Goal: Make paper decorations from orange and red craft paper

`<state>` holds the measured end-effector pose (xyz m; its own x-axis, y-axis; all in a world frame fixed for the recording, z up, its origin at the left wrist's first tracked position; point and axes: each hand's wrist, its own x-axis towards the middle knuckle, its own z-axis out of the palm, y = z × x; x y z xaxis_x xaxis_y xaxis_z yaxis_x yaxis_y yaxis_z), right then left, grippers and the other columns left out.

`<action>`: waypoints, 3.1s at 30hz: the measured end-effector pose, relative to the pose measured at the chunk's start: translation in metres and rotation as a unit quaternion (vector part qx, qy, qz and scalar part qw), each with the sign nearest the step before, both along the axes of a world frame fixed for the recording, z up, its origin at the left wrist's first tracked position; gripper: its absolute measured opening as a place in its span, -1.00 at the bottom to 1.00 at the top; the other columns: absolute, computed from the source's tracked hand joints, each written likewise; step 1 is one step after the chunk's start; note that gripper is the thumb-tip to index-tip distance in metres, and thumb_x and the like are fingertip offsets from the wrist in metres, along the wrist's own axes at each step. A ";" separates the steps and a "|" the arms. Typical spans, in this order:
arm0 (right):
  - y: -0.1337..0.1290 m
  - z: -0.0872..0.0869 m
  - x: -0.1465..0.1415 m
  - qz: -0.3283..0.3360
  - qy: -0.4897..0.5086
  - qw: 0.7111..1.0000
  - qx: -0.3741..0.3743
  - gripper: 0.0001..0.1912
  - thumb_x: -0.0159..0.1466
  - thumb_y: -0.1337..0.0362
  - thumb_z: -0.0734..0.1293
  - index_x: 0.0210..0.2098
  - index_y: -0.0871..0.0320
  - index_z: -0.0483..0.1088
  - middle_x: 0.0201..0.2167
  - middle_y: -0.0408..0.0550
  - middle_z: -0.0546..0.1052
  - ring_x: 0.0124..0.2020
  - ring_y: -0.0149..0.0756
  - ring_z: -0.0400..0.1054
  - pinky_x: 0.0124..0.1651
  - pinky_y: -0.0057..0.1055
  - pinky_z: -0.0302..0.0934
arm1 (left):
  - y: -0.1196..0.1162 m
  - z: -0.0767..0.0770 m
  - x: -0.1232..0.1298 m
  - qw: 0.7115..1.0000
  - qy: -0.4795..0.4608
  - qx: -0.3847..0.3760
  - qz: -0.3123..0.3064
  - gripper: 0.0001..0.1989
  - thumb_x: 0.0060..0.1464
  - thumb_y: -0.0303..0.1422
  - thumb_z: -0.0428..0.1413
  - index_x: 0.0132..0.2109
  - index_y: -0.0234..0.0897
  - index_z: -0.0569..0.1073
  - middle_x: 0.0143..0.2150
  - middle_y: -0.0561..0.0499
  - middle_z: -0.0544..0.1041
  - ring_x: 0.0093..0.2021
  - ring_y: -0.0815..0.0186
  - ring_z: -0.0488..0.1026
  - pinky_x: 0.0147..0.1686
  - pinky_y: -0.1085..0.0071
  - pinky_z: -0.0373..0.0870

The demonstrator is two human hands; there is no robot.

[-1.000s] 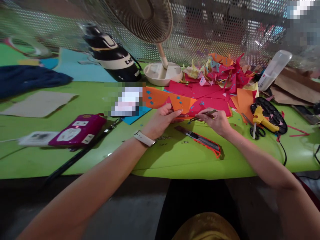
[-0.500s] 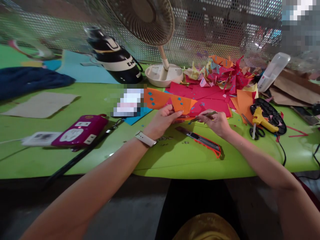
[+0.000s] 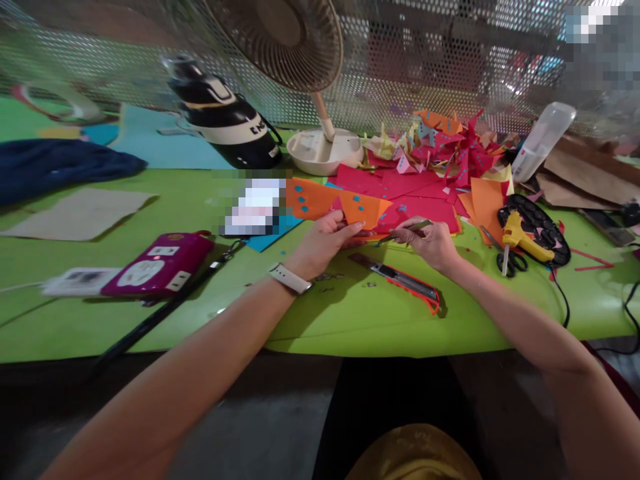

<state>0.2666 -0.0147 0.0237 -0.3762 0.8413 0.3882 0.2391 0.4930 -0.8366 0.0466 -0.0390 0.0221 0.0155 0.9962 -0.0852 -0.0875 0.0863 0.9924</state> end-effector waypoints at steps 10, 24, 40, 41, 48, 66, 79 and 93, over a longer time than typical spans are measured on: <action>-0.003 -0.002 -0.002 -0.021 0.024 1.000 0.000 -0.58 0.19 -0.11 0.39 -0.41 0.16 0.54 -0.48 -0.06 0.60 -0.46 -0.31 0.53 -0.39 -0.42 0.43 | 0.001 0.000 0.000 1.000 -0.013 0.001 0.006 -0.82 0.08 -0.43 0.17 -0.13 -0.27 0.45 -0.13 -0.06 0.60 -0.15 0.27 0.58 -0.20 0.35 0.55; -0.014 0.025 0.003 -0.112 0.079 0.988 0.071 -0.70 0.20 -0.02 0.43 -0.36 0.10 0.54 -0.47 -0.14 0.62 -0.44 -0.30 0.57 -0.39 -0.43 0.48 | -0.010 -0.003 0.011 0.996 -0.060 -0.013 -0.070 -0.63 -0.05 -0.24 0.32 -0.13 -0.30 0.43 -0.11 -0.10 0.60 -0.12 0.21 0.58 -0.18 0.31 0.56; -0.012 0.019 0.003 -0.110 0.066 0.989 0.073 -0.67 0.23 -0.04 0.40 -0.34 0.11 0.55 -0.41 -0.12 0.63 -0.42 -0.32 0.56 -0.36 -0.42 0.47 | -0.013 -0.005 0.014 0.993 -0.080 -0.028 -0.086 -0.61 -0.08 -0.21 0.35 -0.13 -0.26 0.46 -0.15 -0.06 0.62 -0.08 0.15 0.58 -0.11 0.19 0.56; -0.013 0.020 0.003 -0.109 0.065 0.989 0.071 -0.67 0.23 -0.04 0.40 -0.34 0.10 0.55 -0.41 -0.11 0.63 -0.42 -0.32 0.56 -0.36 -0.41 0.47 | -0.013 -0.004 0.014 0.992 -0.082 -0.028 -0.086 -0.61 -0.08 -0.21 0.35 -0.14 -0.26 0.46 -0.15 -0.05 0.62 -0.08 0.16 0.58 -0.10 0.19 0.56; -0.016 0.025 0.003 -0.127 0.040 0.988 0.078 -0.70 0.22 -0.04 0.40 -0.35 0.07 0.55 -0.43 -0.14 0.63 -0.42 -0.32 0.54 -0.36 -0.40 0.46 | -0.014 -0.002 0.015 0.993 -0.083 -0.022 -0.075 -0.58 -0.08 -0.18 0.35 -0.11 -0.26 0.46 -0.09 -0.08 0.60 -0.13 0.19 0.58 -0.20 0.28 0.58; -0.017 0.027 0.004 -0.128 0.061 0.986 0.087 -0.71 0.22 -0.03 0.40 -0.37 0.06 0.54 -0.46 -0.14 0.61 -0.43 -0.31 0.55 -0.41 -0.42 0.46 | -0.012 -0.004 0.015 0.997 -0.052 -0.010 -0.061 -0.64 -0.02 -0.15 0.29 -0.15 -0.26 0.43 -0.17 -0.05 0.61 -0.18 0.23 0.59 -0.28 0.37 0.54; -0.015 0.024 -0.001 -0.094 0.107 0.990 0.021 -0.62 0.18 -0.10 0.41 -0.36 0.10 0.50 -0.45 -0.11 0.63 -0.41 -0.28 0.58 -0.34 -0.38 0.52 | -0.012 -0.004 0.016 0.997 -0.025 0.013 -0.068 -0.57 -0.08 -0.07 0.32 -0.18 -0.26 0.45 -0.23 -0.03 0.61 -0.21 0.20 0.60 -0.30 0.33 0.56; -0.015 0.022 -0.004 -0.091 0.126 0.988 -0.006 -0.58 0.17 -0.14 0.40 -0.35 0.12 0.49 -0.45 -0.09 0.62 -0.38 -0.25 0.59 -0.31 -0.36 0.54 | -0.012 -0.005 0.014 0.997 -0.021 0.018 -0.071 -0.53 -0.14 -0.10 0.37 -0.16 -0.26 0.45 -0.23 -0.03 0.62 -0.17 0.17 0.60 -0.23 0.29 0.58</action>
<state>0.2629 -0.0292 0.0462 -0.1117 0.8912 0.4396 0.1069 0.4506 -0.8863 0.0611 -0.0512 0.0172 0.1585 0.9863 -0.0448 -0.1192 0.0642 0.9908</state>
